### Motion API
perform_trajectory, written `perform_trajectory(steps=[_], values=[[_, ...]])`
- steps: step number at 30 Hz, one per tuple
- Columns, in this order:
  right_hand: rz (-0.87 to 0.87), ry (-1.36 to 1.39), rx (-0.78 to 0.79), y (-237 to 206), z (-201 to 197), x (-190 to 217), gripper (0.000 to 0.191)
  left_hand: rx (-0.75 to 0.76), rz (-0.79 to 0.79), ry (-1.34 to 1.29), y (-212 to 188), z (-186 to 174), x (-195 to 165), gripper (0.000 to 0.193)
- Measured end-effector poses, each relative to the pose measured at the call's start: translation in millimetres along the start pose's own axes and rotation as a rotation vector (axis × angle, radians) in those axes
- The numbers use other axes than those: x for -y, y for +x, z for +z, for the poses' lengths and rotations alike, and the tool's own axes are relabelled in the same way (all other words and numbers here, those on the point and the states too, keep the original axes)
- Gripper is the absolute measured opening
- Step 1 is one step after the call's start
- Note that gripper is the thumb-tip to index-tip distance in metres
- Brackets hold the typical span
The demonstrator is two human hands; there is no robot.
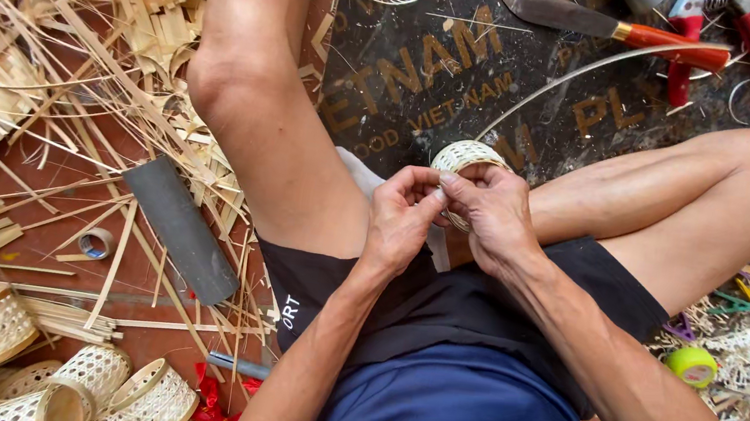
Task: The person sits on the floor and weaves thin bamboo strips around a small cylindrical basket, tucking and pressing the strips into the woven wall to secure the rim. At the end they apply glue from a squeeze bottle along the basket rim.
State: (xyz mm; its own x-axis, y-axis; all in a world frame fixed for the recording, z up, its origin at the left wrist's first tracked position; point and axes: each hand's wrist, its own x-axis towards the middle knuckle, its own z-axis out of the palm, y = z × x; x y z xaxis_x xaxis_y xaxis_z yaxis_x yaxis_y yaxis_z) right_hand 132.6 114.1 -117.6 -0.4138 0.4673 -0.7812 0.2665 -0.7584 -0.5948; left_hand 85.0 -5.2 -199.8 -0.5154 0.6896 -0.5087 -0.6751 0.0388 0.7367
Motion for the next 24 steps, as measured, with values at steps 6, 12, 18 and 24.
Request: perform_trajectory(steps=[6,12,18,24], values=[[-0.049,0.042,0.056,-0.8,16.4,7.5,0.018,0.012,-0.031,-0.072,3.4,-4.3,-2.1,0.017],[-0.048,0.029,0.152,0.7,16.4,6.2,0.017,-0.024,-0.083,-0.119,3.4,-8.5,-0.9,0.018],[-0.051,0.057,0.168,3.3,7.1,-2.1,0.017,-0.001,-0.098,-0.137,0.4,-10.1,2.5,0.020],[-0.004,-0.092,0.157,2.7,1.7,8.2,0.016,-0.008,-0.077,-0.189,4.1,-10.4,4.3,0.020]])
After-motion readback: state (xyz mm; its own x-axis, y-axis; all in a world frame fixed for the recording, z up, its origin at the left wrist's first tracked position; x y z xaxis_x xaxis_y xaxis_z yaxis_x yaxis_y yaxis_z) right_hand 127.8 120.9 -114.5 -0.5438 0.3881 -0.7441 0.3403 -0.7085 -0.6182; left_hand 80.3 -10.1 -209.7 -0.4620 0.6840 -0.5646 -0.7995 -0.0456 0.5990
